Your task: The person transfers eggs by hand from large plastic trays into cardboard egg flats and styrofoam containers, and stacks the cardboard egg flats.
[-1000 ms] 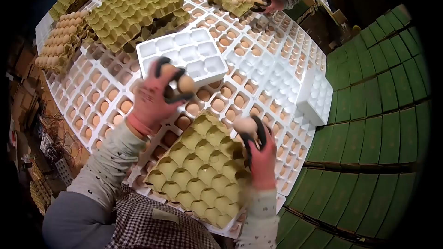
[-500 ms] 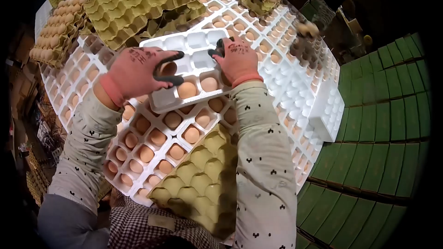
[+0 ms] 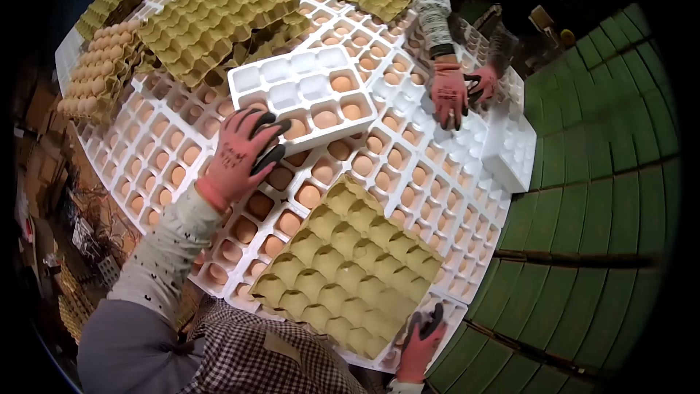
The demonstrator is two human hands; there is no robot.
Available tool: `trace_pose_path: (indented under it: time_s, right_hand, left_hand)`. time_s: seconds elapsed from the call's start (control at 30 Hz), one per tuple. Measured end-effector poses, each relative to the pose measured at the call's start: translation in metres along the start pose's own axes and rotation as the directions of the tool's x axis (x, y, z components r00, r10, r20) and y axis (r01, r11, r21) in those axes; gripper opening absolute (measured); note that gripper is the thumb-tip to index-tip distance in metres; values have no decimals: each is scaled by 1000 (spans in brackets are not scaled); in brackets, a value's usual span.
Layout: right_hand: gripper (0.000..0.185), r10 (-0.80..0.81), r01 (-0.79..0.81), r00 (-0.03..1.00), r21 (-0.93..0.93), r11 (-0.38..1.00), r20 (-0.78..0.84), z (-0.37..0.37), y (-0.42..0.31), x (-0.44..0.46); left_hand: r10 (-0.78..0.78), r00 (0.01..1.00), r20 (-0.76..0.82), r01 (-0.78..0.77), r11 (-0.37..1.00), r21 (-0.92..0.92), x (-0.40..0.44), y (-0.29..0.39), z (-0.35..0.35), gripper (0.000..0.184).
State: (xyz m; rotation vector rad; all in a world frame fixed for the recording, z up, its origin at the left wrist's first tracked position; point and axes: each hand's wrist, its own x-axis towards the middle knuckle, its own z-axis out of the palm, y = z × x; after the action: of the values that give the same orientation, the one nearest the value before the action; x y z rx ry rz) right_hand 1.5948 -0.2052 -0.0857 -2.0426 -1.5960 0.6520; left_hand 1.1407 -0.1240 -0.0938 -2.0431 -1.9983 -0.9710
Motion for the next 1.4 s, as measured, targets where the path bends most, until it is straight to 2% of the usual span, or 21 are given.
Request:
trace_pose_path:
  time_s: [0.1,0.17,0.2,0.23,0.27,0.3,0.37,0.43,0.5,0.53,0.63,0.7,0.83,0.9,1.0,1.07,1.2,1.3,1.33,1.37,1.4]
  right_hand:
    - [50,243,-224,932,-100,969,268,-1,37,-49]
    - [46,-220,247,966,-244,938,133,22,85,-71]
    - [56,55,-36,961,-76,996,270,9,33,-72]
    - [53,-85,89,987,-23,996,136,18,43,-80]
    - [50,44,-90,972,192,977,232,18,56,-85]
    - [47,-238,212,950,142,967,202,37,117,-93]
    - [46,115,-267,943,507,820,312,28,38,-96]
    - [49,-93,-4,976,448,894,195,48,-5,-86]
    - [41,0,-49,998,823,566,60,95,-66,-65]
    - [38,-267,128,960,710,692,87,91,-121,-54]
    - [39,-394,188,917,806,561,60,141,-218,20]
    - [42,-602,147,783,892,427,159,161,-300,76]
    - [44,-614,549,771,662,510,-166,229,-418,150]
    - [40,-703,557,708,663,500,-64,255,-484,68]
    - [61,-897,818,258,412,401,360,313,-556,-85]
    - [69,-824,859,165,331,390,543,358,-594,-156]
    - [55,-819,989,77,57,133,569,459,-607,-191]
    - [50,-743,680,259,430,594,618,451,-604,-170]
    - [42,-679,41,335,710,703,653,459,-593,-162]
    - [39,-508,-272,347,603,750,789,438,-612,-169]
    - [38,-551,-144,326,616,774,769,444,-615,-168]
  left_hand:
    - [-190,969,157,208,973,-103,-49,44,-21,43]
    - [-55,877,478,27,997,65,-101,74,-18,59]
    - [-40,837,546,88,994,-62,-125,89,-22,71]
    - [-87,858,505,210,959,-191,-147,97,-14,74]
    - [-97,880,466,268,910,-316,-153,104,-24,75]
    - [-87,835,543,427,726,-540,-156,105,-36,76]
    - [-12,813,582,519,468,-716,-139,90,-70,76]
    - [-121,833,540,530,453,-716,-120,60,-115,70]
    - [-214,903,372,428,363,-828,-122,9,-132,73]
    - [-183,954,236,280,273,-920,-117,-14,-146,73]
    - [-253,963,97,183,343,-921,-87,-65,-197,78]
    - [-222,975,34,142,492,-859,-66,-109,-226,79]
    - [-304,953,-2,220,694,-686,-77,-202,-271,83]
    - [-207,978,-18,173,858,-483,-117,-266,-307,75]
    - [-402,914,-56,406,901,150,-164,-369,-371,68]
    - [-405,912,59,271,707,653,-186,-427,-395,57]
    - [-341,924,174,214,837,503,-205,-493,-391,59]
    - [-440,862,251,400,895,196,-196,-500,-406,66]
    - [-375,927,26,376,925,-59,-216,-515,-397,68]
    - [-526,847,80,500,733,-461,-218,-518,-397,61]
    - [-660,739,132,492,395,-776,-220,-521,-397,53]
